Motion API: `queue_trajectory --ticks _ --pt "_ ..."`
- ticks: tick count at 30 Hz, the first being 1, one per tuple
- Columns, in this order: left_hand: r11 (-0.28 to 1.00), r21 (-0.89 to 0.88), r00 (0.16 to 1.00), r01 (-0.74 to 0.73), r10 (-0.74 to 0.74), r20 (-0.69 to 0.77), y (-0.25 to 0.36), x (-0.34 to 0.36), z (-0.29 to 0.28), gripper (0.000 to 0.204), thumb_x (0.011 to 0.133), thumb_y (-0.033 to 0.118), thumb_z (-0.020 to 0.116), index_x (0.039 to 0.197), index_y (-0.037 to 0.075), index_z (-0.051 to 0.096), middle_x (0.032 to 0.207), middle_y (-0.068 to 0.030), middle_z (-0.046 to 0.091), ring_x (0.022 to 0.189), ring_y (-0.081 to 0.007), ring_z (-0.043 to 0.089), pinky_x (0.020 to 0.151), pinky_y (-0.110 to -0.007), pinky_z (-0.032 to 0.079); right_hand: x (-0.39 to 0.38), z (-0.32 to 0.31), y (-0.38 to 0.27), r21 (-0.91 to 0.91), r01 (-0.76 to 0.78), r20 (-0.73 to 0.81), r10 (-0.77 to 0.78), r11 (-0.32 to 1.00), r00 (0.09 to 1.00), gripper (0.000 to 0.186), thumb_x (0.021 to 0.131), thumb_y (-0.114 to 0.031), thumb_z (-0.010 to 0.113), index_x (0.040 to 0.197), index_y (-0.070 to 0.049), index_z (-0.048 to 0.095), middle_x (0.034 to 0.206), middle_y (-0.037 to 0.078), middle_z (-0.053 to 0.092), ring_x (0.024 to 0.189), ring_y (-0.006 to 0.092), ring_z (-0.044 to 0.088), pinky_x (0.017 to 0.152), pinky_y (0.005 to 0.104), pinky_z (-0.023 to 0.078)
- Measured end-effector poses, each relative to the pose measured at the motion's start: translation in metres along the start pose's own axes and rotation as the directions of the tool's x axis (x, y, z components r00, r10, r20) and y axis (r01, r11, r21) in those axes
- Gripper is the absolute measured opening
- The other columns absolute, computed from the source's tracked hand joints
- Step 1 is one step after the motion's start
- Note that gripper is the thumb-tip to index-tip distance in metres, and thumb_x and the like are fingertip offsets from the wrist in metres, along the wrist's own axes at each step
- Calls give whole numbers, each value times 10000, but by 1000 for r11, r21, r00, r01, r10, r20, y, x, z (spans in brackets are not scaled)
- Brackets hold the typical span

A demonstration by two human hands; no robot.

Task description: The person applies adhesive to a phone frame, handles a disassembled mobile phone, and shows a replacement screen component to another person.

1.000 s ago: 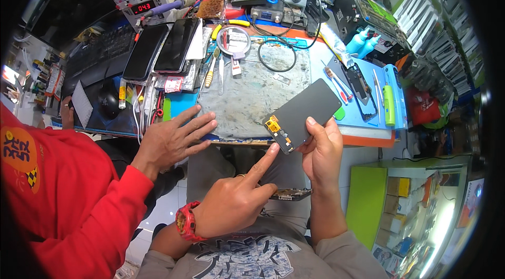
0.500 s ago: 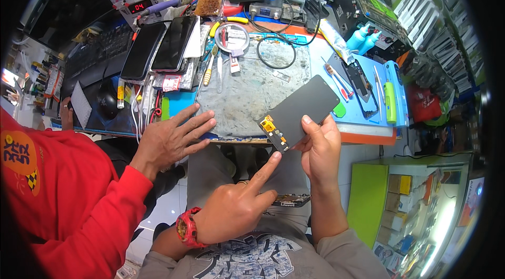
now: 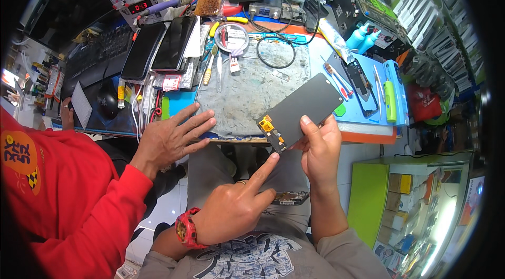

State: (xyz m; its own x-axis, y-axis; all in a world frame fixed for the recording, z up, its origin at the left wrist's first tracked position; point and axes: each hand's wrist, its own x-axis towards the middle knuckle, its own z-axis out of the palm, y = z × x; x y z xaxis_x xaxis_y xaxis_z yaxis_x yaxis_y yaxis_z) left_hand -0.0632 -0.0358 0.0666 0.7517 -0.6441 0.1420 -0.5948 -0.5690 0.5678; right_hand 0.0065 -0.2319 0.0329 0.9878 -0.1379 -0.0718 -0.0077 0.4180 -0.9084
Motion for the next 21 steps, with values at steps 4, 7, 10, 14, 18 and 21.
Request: queue_trajectory --ticks 4,7,10,14,18,21 --pt "999 27 999 -30 31 -42 -5 -2 4 117 738 39 677 845 20 632 1459 -293 508 602 -199 690 515 -312 536 -3 1 0 -29 -2 -1 2 1000 1000 288 996 -67 575 1239 41 467 1077 139 661 850 168 708 606 285 626" --pt "998 25 996 -56 57 -75 -8 -1 7 105 742 55 652 820 27 588 1483 -297 485 519 -186 646 453 -311 505 -2 1 2 -11 2 3 -2 1000 1000 288 993 -63 580 1237 41 467 1077 139 660 860 169 707 605 287 624" --pt "1000 1 1000 -7 8 -25 -1 -2 2 126 738 37 678 857 21 640 1472 -292 496 618 -199 696 528 -314 541 1 -4 7 -32 54 -16 -55 998 998 286 992 -63 584 1233 40 468 1075 139 660 858 172 708 605 292 624" --pt "999 4 999 49 -49 -8 -3 -2 -3 186 728 21 709 915 20 708 1467 -293 496 737 -209 748 623 -319 583 -4 -2 -3 -19 -5 13 5 1000 1000 285 992 -63 581 1233 39 467 1078 139 660 856 174 710 605 295 623" --pt "999 19 999 46 -46 -25 -8 -2 -4 210 724 15 713 934 27 719 1466 -297 496 742 -208 748 629 -318 583 -6 -3 -7 -25 -24 42 25 999 999 285 995 -68 575 1236 36 463 1080 138 659 849 175 713 609 297 623" --pt "998 23 998 58 -57 -27 -8 -2 -5 214 720 6 717 933 29 719 1465 -297 496 746 -210 748 636 -320 584 -8 -3 -8 -26 -15 46 16 1000 999 285 996 -69 574 1238 34 463 1077 137 660 848 176 714 613 296 623"
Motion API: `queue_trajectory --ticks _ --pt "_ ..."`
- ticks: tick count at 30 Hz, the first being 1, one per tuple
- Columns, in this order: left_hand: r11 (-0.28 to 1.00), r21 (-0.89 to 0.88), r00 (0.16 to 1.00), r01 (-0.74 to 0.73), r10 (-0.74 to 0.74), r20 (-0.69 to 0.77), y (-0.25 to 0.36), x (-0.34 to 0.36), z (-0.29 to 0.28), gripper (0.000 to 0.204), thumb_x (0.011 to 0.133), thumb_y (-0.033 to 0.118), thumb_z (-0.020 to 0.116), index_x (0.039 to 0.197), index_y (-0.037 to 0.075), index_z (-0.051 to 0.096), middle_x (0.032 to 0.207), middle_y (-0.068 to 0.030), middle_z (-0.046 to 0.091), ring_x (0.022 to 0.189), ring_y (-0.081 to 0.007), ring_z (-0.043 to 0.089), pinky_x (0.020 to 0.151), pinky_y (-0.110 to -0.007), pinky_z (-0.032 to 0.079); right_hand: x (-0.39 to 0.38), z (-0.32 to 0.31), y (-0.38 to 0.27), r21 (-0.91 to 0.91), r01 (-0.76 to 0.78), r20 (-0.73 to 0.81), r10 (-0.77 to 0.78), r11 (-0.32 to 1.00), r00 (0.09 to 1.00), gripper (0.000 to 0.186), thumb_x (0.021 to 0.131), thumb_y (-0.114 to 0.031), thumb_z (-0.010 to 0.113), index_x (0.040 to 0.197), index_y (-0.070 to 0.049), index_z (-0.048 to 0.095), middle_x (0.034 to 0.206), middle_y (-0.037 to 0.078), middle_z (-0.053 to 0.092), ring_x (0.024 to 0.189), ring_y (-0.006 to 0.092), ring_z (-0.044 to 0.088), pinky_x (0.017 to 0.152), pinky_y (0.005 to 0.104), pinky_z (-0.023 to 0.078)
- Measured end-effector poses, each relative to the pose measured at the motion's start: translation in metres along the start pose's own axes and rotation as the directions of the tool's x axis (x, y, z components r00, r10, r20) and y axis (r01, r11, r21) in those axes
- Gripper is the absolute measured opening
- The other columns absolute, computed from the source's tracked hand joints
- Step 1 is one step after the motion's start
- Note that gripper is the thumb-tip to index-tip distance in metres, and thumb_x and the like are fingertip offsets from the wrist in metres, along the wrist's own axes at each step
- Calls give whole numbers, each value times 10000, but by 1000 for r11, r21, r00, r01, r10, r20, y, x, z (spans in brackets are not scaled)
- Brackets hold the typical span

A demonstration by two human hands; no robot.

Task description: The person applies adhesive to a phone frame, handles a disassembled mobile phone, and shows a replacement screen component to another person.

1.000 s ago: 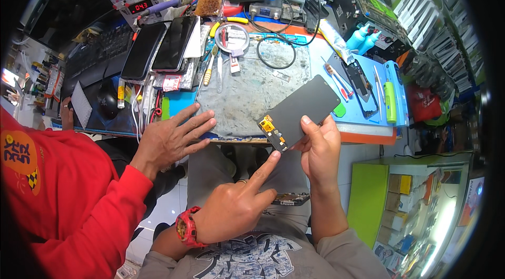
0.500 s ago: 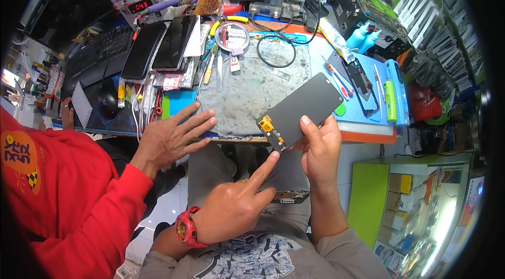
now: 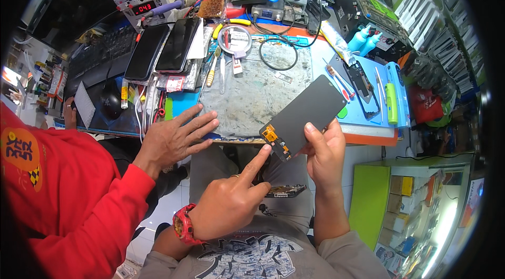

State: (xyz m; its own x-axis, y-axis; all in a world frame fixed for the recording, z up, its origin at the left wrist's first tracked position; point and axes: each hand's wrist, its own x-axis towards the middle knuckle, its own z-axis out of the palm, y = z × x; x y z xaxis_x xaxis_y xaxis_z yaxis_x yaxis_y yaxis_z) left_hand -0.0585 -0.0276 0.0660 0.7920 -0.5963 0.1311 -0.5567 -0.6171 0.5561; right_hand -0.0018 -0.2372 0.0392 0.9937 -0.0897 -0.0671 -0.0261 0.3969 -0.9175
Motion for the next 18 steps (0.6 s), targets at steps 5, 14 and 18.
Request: queue_trajectory --ticks 5,14,18 --pt "1000 -14 1000 -3 2 -12 -1 -1 3 216 717 -4 722 929 29 716 1467 -302 493 756 -216 752 639 -326 585 -2 -3 -2 -14 -2 13 2 1000 1000 289 998 -74 577 1244 29 467 1075 131 661 851 173 710 626 291 613" --pt "1000 -1 1000 8 -8 -29 -1 -2 2 196 718 -1 730 910 32 708 1464 -304 494 744 -212 749 636 -320 583 -4 -6 -2 -48 18 21 -17 999 1000 288 998 -79 584 1249 19 482 1071 114 661 842 148 693 626 275 598" --pt "1000 0 999 1 -1 -39 -2 -3 3 194 719 1 731 909 35 708 1465 -305 493 742 -207 748 636 -316 582 -4 -6 -1 -44 22 23 -21 999 1000 288 998 -79 583 1249 21 483 1070 114 662 839 146 693 622 273 598"
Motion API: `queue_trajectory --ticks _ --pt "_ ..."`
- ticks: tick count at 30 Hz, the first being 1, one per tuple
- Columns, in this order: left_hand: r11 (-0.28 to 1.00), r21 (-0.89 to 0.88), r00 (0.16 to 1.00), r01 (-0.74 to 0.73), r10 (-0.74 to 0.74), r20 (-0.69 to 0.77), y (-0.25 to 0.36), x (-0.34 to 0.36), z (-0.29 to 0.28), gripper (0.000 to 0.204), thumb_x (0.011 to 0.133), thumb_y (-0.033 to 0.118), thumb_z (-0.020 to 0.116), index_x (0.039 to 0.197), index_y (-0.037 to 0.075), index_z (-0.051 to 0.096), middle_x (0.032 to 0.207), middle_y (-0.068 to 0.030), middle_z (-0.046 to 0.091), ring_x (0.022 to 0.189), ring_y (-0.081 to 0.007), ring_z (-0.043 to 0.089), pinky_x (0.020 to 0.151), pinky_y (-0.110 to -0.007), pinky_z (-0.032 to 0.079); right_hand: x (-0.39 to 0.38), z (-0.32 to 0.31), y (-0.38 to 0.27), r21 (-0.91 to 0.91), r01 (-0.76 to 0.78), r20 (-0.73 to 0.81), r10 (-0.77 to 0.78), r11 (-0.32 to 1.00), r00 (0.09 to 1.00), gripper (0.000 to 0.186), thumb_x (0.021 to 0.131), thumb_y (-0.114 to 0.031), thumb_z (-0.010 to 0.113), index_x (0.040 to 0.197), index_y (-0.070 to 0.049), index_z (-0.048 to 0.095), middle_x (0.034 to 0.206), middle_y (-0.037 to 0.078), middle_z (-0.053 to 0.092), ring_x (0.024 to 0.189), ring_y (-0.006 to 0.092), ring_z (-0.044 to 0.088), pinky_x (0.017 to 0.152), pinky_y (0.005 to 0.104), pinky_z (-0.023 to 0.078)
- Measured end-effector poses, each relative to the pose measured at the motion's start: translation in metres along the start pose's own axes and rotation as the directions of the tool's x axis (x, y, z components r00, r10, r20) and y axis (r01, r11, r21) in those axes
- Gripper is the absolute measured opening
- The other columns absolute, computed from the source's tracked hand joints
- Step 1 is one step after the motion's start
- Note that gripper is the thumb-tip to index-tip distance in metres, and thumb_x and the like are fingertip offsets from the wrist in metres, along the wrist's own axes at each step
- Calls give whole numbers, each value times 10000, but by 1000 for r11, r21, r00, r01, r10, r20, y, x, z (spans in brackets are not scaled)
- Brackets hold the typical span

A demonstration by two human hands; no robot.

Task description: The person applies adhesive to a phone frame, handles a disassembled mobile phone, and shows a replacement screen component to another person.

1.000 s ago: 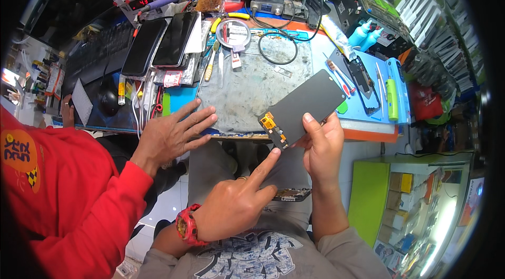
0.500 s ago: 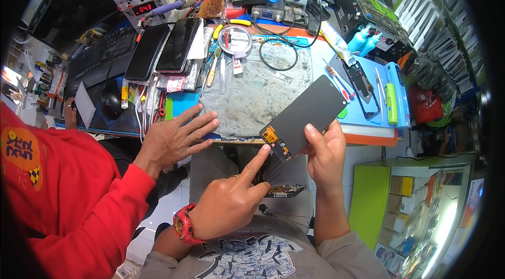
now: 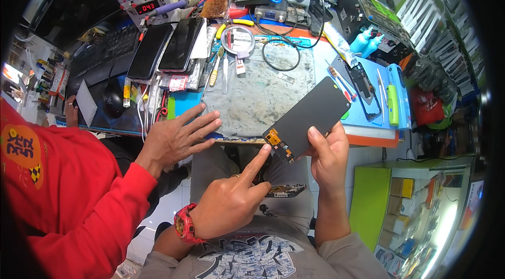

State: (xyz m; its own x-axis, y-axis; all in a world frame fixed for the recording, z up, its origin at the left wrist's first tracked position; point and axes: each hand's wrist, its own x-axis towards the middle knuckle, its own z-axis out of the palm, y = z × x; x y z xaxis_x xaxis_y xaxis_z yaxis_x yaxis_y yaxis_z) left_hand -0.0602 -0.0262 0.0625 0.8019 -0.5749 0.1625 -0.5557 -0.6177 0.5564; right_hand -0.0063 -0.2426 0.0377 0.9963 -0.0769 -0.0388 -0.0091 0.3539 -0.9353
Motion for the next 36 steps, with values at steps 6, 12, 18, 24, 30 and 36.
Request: queue_trajectory --ticks 6,12,18,24,30,36 --pt "1000 -17 1000 10 -9 25 1 -1 -1 197 725 1 731 919 33 710 1473 -306 483 757 -205 750 641 -319 583 1 2 -1 4 -5 10 5 1000 1000 289 999 -89 586 1247 23 486 1069 114 662 839 148 696 617 274 603" --pt "1000 -20 999 18 -18 36 0 -2 -1 196 731 3 732 924 30 710 1474 -312 479 761 -210 752 638 -322 583 1 3 0 0 -12 2 12 1000 1000 298 1000 -102 591 1244 33 486 1078 119 657 838 152 699 615 277 604" --pt "999 -30 999 21 -20 39 1 -2 -2 196 731 6 734 925 22 709 1476 -313 475 770 -213 755 637 -321 583 2 3 1 8 -35 -2 35 999 999 303 998 -104 595 1246 33 487 1081 119 652 853 157 701 618 280 606" --pt "999 -39 999 15 -13 34 0 -3 -2 196 731 2 730 925 17 708 1475 -316 474 770 -213 756 640 -320 585 2 4 0 7 -38 -3 38 999 999 299 998 -97 591 1246 32 487 1096 122 645 862 157 695 640 280 599" --pt "999 -36 999 8 -6 43 1 -2 0 192 733 2 727 923 17 707 1475 -321 472 767 -210 756 633 -321 586 0 -1 0 -2 -38 8 38 999 999 293 1000 -90 592 1245 30 483 1086 118 648 850 152 688 645 279 588" --pt "1000 -30 999 4 -2 51 2 -2 0 191 731 2 729 920 19 706 1473 -321 473 771 -211 757 636 -323 587 -2 -7 3 -27 -20 22 21 999 1000 349 995 -67 572 1306 40 453 1144 151 653 923 203 724 704 325 648"
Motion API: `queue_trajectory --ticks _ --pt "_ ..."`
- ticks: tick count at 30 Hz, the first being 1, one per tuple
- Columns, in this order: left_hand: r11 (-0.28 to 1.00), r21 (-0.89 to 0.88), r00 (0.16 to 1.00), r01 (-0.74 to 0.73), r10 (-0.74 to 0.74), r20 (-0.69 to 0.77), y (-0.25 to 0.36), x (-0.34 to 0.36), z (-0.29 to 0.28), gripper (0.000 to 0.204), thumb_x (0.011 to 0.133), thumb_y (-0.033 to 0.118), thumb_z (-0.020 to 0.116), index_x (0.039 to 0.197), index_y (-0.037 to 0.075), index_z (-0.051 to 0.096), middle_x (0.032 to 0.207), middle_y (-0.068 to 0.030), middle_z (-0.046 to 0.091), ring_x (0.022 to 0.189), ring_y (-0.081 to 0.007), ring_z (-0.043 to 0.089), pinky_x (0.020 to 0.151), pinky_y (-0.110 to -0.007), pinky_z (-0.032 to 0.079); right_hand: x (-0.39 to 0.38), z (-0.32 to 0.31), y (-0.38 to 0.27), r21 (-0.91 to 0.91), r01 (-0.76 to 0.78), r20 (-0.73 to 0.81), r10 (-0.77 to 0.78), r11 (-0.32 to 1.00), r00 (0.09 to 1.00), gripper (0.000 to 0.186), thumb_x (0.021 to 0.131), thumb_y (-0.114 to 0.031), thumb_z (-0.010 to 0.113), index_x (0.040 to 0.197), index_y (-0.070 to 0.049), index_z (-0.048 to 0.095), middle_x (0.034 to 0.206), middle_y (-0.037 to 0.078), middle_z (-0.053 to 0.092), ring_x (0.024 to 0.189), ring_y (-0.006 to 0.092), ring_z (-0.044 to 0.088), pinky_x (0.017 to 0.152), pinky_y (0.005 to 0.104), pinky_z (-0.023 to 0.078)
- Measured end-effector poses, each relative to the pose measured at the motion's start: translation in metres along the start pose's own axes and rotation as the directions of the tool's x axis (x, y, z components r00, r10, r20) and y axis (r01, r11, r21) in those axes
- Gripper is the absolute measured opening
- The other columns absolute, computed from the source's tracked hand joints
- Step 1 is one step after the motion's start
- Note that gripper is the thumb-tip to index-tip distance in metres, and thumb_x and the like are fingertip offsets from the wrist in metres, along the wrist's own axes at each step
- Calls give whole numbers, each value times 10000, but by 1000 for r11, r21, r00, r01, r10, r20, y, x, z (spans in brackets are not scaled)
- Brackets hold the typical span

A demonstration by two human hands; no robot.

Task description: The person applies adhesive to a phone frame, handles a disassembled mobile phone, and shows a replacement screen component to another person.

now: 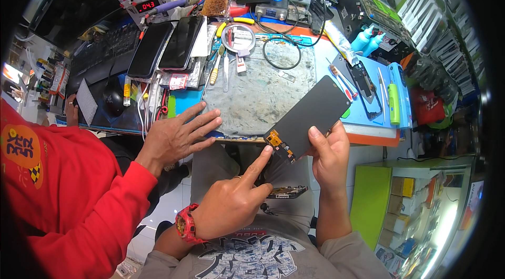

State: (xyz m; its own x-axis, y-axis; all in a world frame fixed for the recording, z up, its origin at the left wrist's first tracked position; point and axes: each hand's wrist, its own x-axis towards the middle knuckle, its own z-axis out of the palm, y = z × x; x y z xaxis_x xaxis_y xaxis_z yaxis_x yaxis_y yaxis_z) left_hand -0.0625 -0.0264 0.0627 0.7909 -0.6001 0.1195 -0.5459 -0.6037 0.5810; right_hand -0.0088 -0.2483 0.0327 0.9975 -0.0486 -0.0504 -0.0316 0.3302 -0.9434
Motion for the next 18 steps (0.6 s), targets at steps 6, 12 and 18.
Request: queue_trajectory --ticks 6,12,18 --pt "1000 -10 1000 0 0 -9 0 1 1 197 728 -2 728 924 18 707 1470 -322 476 774 -210 758 642 -320 589 0 4 -4 2 4 -9 -4 1000 1000 319 999 -76 581 1277 31 466 1109 131 653 888 173 704 668 300 619" --pt "1000 -9 1000 -9 9 -15 1 -1 2 202 724 -7 720 925 13 707 1467 -316 483 766 -205 755 640 -319 588 -4 3 -7 -8 18 -23 -19 1000 1000 296 995 -71 602 1248 21 480 1081 115 652 867 151 681 655 276 589" --pt "999 43 1000 -17 18 -9 5 1 6 213 708 0 694 921 12 699 1472 -293 493 716 -197 737 623 -313 577 -11 9 -9 -88 73 -23 -76 993 997 306 986 -41 618 1246 34 477 1136 119 634 1011 150 640 859 296 549"
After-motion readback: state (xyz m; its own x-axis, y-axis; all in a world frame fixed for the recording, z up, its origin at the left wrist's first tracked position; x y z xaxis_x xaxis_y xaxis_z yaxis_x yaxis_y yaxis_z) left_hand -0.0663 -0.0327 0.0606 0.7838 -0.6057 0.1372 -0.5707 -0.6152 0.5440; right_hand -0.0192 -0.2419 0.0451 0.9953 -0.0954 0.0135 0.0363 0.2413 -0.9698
